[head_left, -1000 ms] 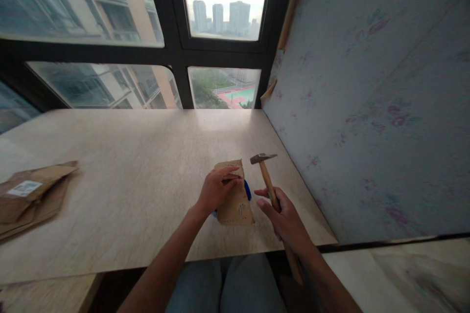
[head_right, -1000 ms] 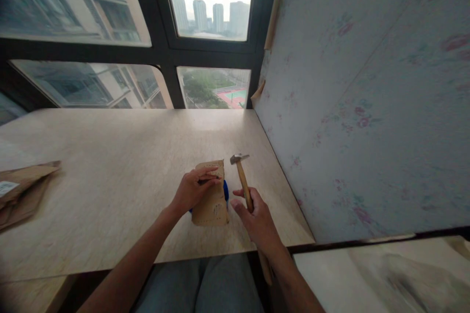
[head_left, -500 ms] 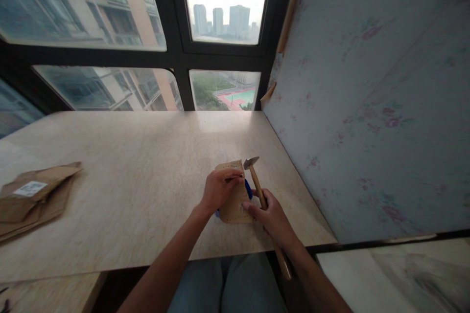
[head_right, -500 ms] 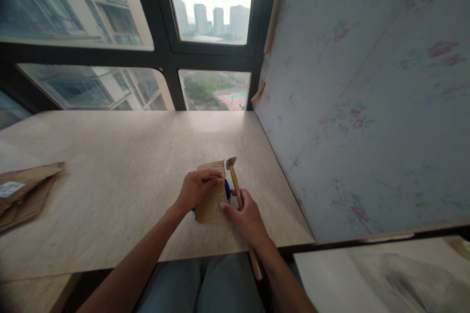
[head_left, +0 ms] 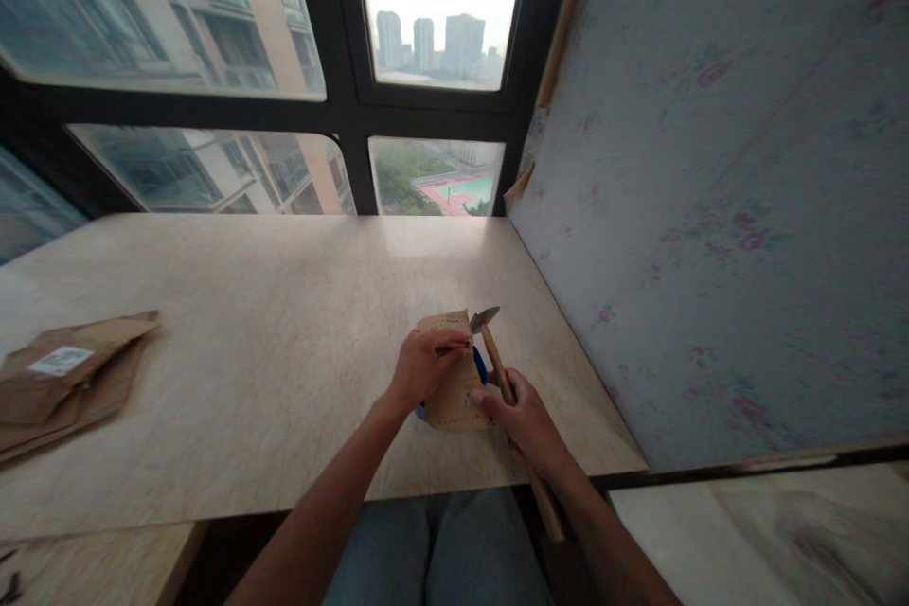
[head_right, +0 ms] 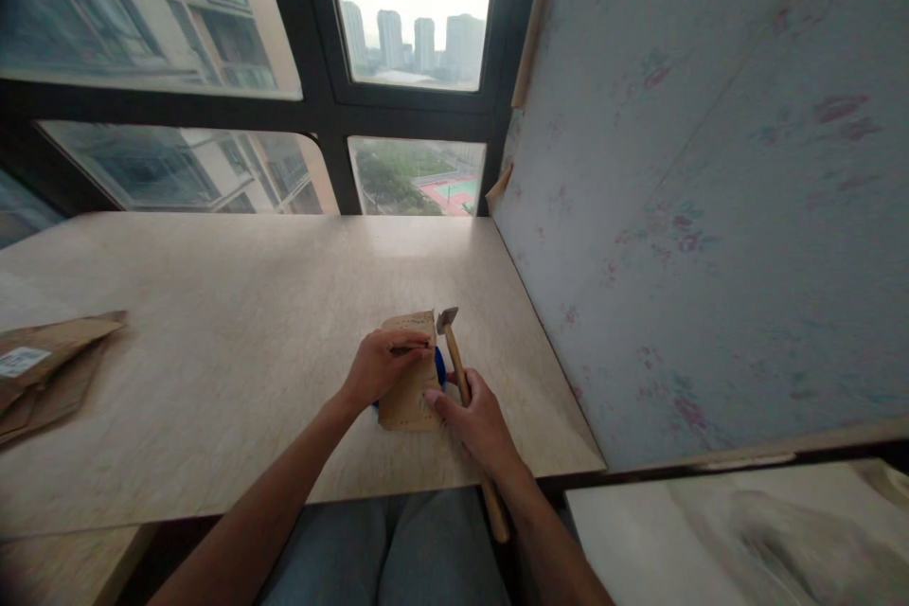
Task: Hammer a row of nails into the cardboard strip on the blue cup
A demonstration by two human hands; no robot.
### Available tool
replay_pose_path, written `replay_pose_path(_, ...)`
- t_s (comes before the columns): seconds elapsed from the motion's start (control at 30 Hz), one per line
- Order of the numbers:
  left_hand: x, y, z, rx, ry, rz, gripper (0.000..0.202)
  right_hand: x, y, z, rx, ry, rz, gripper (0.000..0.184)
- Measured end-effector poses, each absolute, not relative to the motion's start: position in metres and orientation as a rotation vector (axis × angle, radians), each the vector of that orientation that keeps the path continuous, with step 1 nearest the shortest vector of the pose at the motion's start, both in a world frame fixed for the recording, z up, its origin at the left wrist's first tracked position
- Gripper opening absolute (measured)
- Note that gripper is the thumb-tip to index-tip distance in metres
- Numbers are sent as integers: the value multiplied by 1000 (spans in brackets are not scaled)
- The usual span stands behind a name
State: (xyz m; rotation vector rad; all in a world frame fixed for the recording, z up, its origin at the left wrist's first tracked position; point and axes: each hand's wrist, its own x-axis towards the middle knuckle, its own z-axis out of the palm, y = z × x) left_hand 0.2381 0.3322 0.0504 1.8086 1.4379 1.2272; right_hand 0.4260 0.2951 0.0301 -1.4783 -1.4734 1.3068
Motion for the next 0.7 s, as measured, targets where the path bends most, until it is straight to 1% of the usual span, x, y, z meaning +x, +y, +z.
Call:
replay_pose_path(0.33, 235, 341, 55, 1530, 1289, 1263, 9, 424, 294, 36, -1503, -1461, 1334, 44)
replay_pose_path(0.53, 236, 340, 53, 1651, 1349, 1297, 7, 426, 296, 35, -1498, -1469, 1328, 43)
replay_pose_path(0.7, 239, 337, 50, 1765, 1426, 1302, 11, 427, 297, 32, -1493, -1442, 1333, 45)
